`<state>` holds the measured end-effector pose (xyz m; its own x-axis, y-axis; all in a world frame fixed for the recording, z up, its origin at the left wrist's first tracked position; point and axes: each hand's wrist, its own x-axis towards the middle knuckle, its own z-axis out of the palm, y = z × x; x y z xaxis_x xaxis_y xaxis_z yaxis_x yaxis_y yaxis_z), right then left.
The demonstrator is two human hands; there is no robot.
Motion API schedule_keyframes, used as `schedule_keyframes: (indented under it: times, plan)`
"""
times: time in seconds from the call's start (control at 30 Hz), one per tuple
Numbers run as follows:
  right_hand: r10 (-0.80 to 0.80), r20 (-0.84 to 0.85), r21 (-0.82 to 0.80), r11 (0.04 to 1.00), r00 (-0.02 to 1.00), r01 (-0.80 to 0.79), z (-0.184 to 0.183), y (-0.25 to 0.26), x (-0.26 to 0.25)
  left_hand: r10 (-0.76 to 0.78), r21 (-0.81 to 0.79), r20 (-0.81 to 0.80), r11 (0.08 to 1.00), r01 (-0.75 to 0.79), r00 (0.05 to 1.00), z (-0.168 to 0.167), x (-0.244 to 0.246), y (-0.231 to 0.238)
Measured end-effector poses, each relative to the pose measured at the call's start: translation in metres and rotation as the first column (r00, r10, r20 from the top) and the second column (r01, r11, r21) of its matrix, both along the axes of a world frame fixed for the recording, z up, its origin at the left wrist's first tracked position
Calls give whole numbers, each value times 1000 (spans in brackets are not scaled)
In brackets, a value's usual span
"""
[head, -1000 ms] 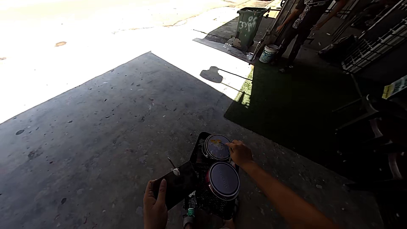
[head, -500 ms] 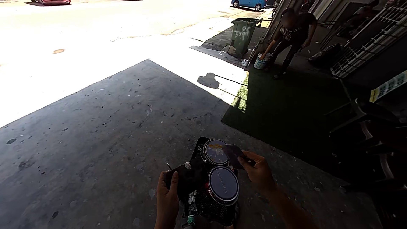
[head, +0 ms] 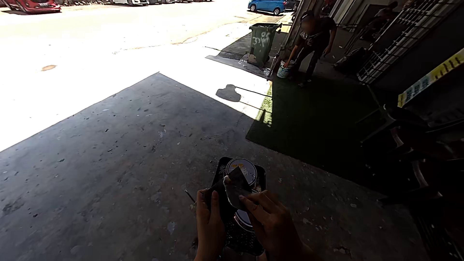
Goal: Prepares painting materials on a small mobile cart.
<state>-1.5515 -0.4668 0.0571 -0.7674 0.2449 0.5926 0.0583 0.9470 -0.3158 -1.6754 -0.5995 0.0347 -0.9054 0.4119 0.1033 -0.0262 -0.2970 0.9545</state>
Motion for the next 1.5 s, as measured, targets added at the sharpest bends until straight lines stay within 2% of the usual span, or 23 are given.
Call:
schedule_keyframes:
  times: [0.13, 0.23, 0.3, 0.37, 0.5, 0.63, 0.77, 0.83, 0.93, 1.0, 1.07, 1.1, 1.17, 1.23, 1.27, 1.3, 1.33, 1.37, 1.4, 1.43, 1.47, 1.5]
  plan:
    - [-34, -109, -21, 999, 994, 32, 7, 3, 1, 69, 1, -123, 998, -70, 990, 10, 2, -1]
    - [8, -97, -41, 999, 995, -13, 7, -9, 2, 91, -16, -190, 995, -95, 977, 18, 9, -2]
    - [21, -124, -48, 998, 992, -27, 11, -11, 4, 108, -23, -211, 993, -115, 971, 24, 9, -3]
    - [-40, -189, -79, 997, 981, 25, 17, -5, 0, 106, -25, -235, 993, -115, 966, 27, 8, -5]
    - [7, -155, -84, 996, 988, -20, 18, -22, 3, 102, 0, -277, 994, -106, 956, 32, 15, -5]
    - [-78, -239, -114, 992, 968, 52, 24, -15, 1, 116, 3, -289, 993, -120, 950, 38, 16, -7]
    - [-32, -208, -96, 995, 978, 12, 26, -26, 7, 117, 15, -293, 993, -118, 949, 42, 17, -7]
    - [-82, -260, -112, 992, 962, 54, 28, -18, 4, 112, 11, -299, 993, -114, 948, 46, 18, -8]
    - [-17, -204, -53, 999, 979, 7, 26, -23, 9, 90, 6, -325, 996, -93, 942, 51, 21, -9]
    - [-17, -223, 4, 1000, 975, 18, 36, -13, 17, 56, -17, -369, 998, -67, 928, 50, 6, -14]
    - [-34, -302, -8, 999, 953, 33, 50, 7, 25, -23, -37, -420, 999, 8, 907, 47, -12, -21]
    - [-24, -335, -66, 998, 942, 2, 56, 15, 27, -65, -41, -454, 998, 53, 889, 46, -19, -23]
    - [83, -353, -259, 949, 932, -183, 65, 28, 28, -124, -68, -546, 992, 103, 829, 43, -31, -26]
    - [250, -283, -398, 848, 926, -350, 67, 38, 28, -131, -132, -661, 990, 57, 739, 43, -37, -26]
    - [288, -207, -385, 854, 935, -348, 67, 44, 28, -128, -154, -713, 988, 24, 689, 43, -38, -26]
    - [255, -97, -294, 916, 962, -272, 68, 50, 30, -125, -163, -754, 987, 0, 645, 42, -38, -26]
    - [143, 12, -140, 980, 990, -140, 69, 54, 33, -121, -160, -777, 987, -8, 618, 41, -37, -26]
    - [10, 46, -4, 1000, 999, -10, 68, 56, 35, -115, -147, -779, 989, -2, 616, 40, -33, -27]
    - [-84, 7, 32, 996, 996, 84, 66, 55, 37, -98, -123, -766, 992, 4, 636, 39, -29, -28]
    - [-136, -81, -29, 991, 987, 134, 62, 51, 37, -72, -104, -739, 995, -8, 670, 38, -23, -29]
    - [-155, -197, -165, 979, 968, 123, 57, 44, 35, -44, -91, -705, 995, -29, 708, 37, -18, -29]
    - [-165, -315, -352, 935, 934, 46, 52, 33, 30, -24, -80, -669, 996, -40, 743, 38, -13, -29]
